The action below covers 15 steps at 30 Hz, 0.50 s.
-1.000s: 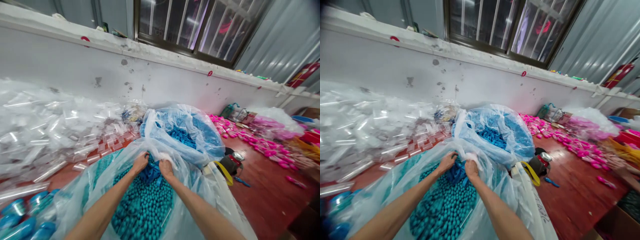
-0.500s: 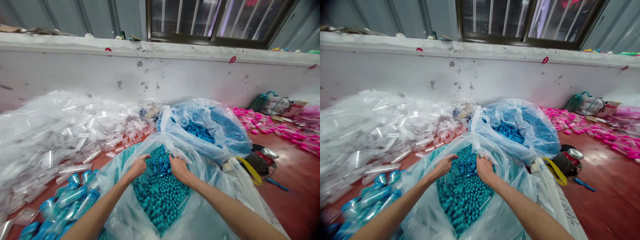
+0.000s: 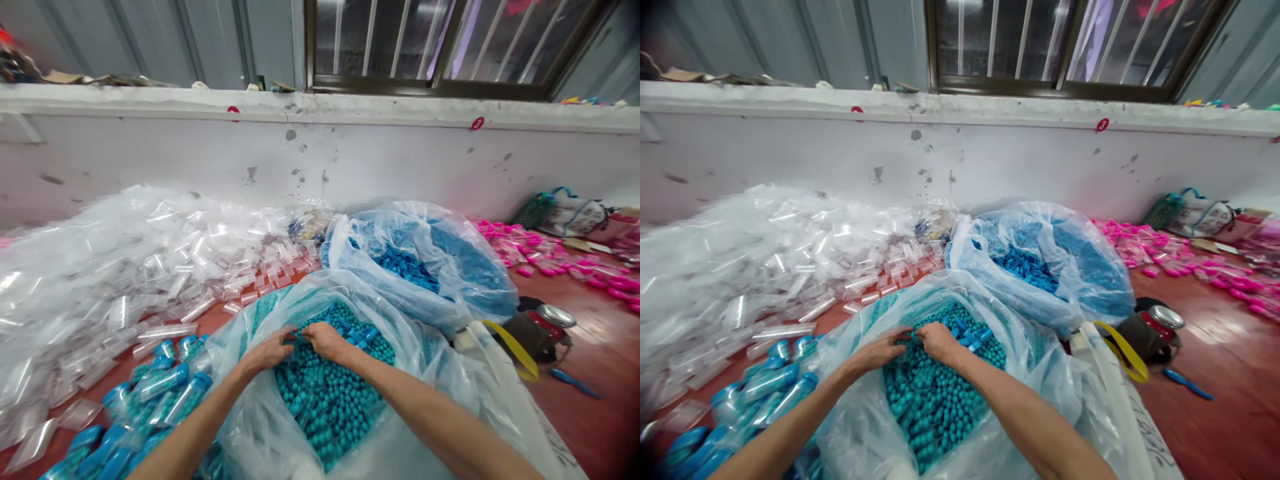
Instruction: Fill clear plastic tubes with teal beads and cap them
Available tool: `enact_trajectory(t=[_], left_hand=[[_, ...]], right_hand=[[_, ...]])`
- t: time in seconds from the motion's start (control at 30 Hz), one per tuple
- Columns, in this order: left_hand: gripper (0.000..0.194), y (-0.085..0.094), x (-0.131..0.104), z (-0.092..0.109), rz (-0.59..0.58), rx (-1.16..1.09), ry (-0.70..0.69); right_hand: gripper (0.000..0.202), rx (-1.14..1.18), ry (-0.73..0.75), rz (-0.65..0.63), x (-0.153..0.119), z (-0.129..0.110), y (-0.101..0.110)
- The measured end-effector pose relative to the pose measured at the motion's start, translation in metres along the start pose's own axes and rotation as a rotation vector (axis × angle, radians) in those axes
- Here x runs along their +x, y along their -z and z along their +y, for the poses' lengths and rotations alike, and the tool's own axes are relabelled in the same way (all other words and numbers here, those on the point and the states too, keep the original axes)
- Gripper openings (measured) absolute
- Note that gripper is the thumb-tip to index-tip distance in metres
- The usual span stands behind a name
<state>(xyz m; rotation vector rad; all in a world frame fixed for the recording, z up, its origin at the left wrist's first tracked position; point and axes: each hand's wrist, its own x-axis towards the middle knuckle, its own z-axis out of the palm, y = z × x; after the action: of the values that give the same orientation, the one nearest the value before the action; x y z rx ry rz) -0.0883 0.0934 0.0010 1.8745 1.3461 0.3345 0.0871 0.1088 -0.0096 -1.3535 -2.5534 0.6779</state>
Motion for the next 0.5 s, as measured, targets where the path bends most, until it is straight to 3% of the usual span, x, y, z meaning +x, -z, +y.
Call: enact_trajectory(t=[0.2, 0.37, 0.5], left_hand=[[0.032, -0.003, 0.011, 0.015, 0.075, -0.076, -0.028], [0.022, 0.000, 0.023, 0.007, 0.135, -0.180, 0.055], [0.021, 0.005, 0.018, 0.003, 0.160, -0.269, 0.154]], right_hand=[[0.023, 0.235, -0.087, 0.019, 0.014, 0.008, 0.008], [0.030, 0.328, -0.101, 0.039, 0.033, 0.010, 0.010], [0.028, 0.322, -0.035, 0.120, 0.047, 0.011, 0.011]])
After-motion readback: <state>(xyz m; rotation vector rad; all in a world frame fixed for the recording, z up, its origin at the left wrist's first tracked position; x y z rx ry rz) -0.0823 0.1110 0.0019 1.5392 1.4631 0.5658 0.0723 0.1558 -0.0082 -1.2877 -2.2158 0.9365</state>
